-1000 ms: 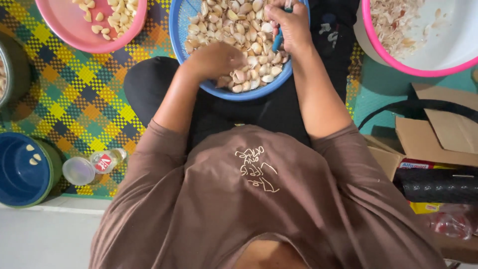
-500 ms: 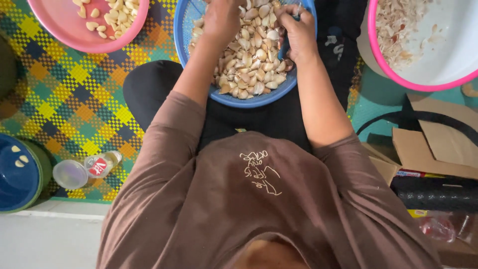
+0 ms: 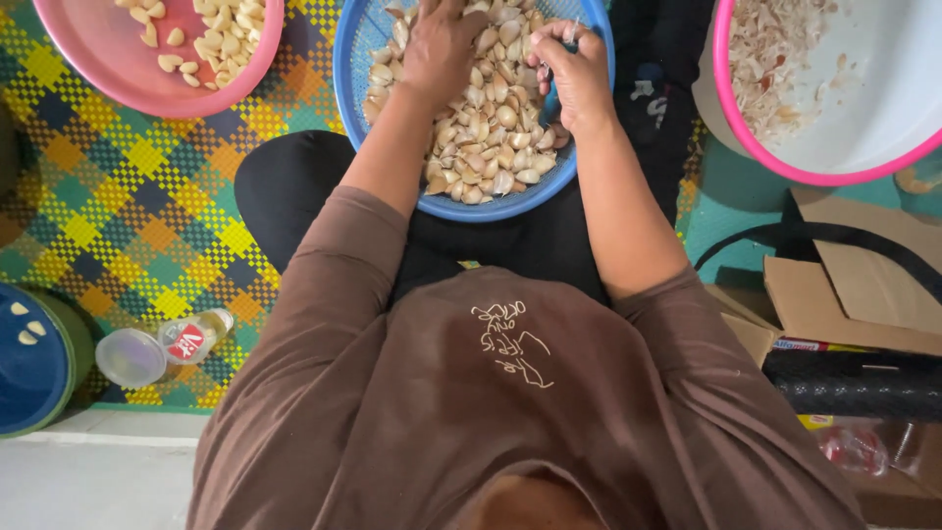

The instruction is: Manually peeling garlic cloves and sorting the peeled cloves and skins into separate bowls.

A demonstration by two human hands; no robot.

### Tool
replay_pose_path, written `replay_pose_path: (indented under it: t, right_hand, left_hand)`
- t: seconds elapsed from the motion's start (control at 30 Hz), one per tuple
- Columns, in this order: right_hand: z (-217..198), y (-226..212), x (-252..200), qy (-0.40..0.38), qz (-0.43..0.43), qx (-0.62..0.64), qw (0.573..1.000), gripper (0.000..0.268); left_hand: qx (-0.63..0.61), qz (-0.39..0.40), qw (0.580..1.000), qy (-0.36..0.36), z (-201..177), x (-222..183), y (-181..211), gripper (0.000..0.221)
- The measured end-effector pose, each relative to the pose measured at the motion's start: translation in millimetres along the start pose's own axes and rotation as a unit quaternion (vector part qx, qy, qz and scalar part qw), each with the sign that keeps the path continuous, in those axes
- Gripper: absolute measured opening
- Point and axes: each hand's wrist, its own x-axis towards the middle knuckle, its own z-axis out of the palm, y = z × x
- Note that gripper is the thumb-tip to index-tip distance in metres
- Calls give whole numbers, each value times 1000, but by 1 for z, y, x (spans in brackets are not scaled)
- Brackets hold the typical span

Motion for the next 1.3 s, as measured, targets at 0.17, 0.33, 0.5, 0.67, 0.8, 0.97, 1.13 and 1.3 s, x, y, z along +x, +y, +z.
replay_pose_path:
  t: [0.17, 0.33, 0.5, 0.67, 0.8, 0.97, 1.13, 1.3]
  right_hand:
    - [-3, 5, 1, -3, -17, 2, 1000, 17]
    - [-5, 7, -2, -1, -19, 2, 1000, 17]
    - [-7, 9, -3, 3, -3, 25, 1000, 12]
    - [-5, 4, -5, 9, 18, 33, 999, 10]
    - [-7, 8, -1, 4, -5, 10, 1000, 12]
    - [-5, 5, -4, 9, -6, 9, 1000, 13]
    - [-6, 5, -5, 3, -20, -24, 1000, 13]
    - [-5, 4, -7, -7, -61, -38, 997, 6]
  left_hand:
    - [31, -33, 994, -104, 4, -13, 5, 45]
    - [0, 22, 981, -195, -5, -30, 12, 31]
    - [26, -5, 958, -286, -12, -58, 23, 15]
    - [39, -4, 949, -314, -49, -70, 41, 18]
    - [-83, -14, 961, -265, -75, -76, 41, 13]
    - [-54, -52, 988, -133, -86, -62, 34, 17]
    - [-6, 12, 1000, -4, -97, -55, 17, 14]
    - [94, -10, 995, 13, -89, -57, 1, 52]
